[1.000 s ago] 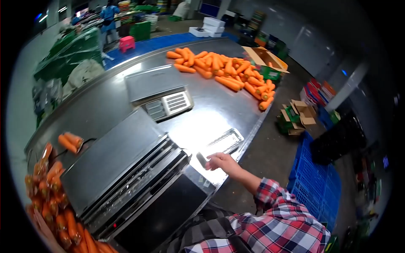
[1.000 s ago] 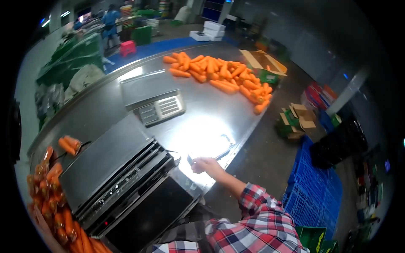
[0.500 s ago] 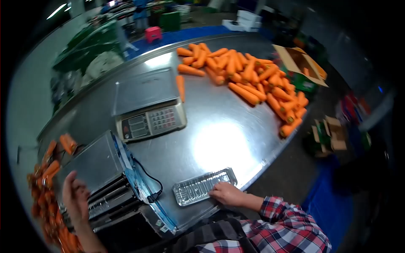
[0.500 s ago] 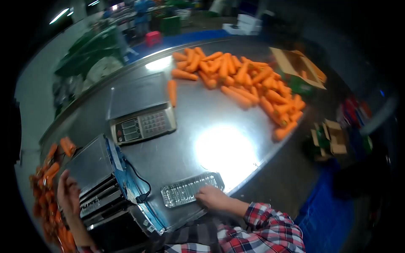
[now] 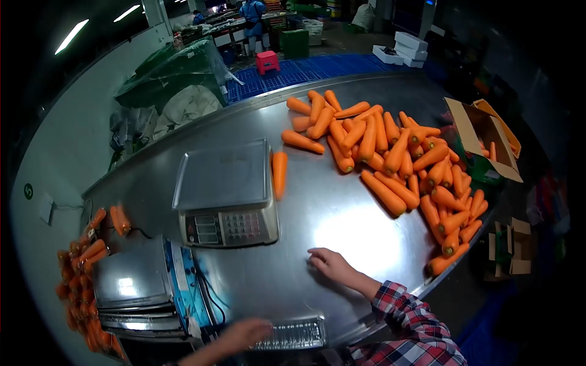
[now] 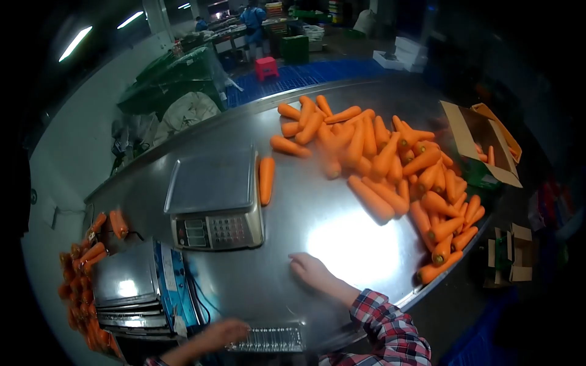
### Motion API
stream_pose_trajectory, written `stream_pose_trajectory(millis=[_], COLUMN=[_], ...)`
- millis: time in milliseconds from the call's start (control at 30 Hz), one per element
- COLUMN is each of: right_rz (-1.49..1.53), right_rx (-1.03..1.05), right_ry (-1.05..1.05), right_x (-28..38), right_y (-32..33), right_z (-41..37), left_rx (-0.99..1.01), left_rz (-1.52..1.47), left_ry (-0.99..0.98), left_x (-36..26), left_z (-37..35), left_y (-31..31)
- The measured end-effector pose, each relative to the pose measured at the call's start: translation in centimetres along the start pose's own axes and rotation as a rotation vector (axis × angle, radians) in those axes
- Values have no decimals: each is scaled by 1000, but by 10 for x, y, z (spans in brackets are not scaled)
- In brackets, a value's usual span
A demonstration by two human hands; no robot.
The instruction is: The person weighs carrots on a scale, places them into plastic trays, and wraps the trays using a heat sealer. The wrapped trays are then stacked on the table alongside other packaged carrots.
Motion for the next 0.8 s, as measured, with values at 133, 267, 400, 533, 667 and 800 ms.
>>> stream_pose_trajectory(millis=[133,267,400,533,667,800], right_rz=[-5,-23,-136,-161,669,-42], right_rx=[-76,-398,-353,-342,-216,-409], right_ry=[-135,-105,-282,-224,-421,-172], right_x=[-30,-47,-19,-36,-105,-123], right_y=[10,27,29,22,14,47], right_z=[83,195,265,281,249,232], left_rx=[-91,-484,-387,-225,-386,-453], left_rz=[488,713,335,160,430,515], left_ry=[-281,-723,-619,-253,-350,-615], left_x=[58,70,89,140,123,54], left_z=[14,-19,-25,-8,-14,-28], left_y=[-78,-86,-83,-93,-79,-64])
Point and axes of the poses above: each hand's wrist, its own z-axis towards the middle knuckle, its own y-axis out of the back of the hand, x = y × z, the point moved 10 cm from there along z, towards the middle knuckle, and after that the axes turned 6 degrees about -z, right-handed, at the moved point
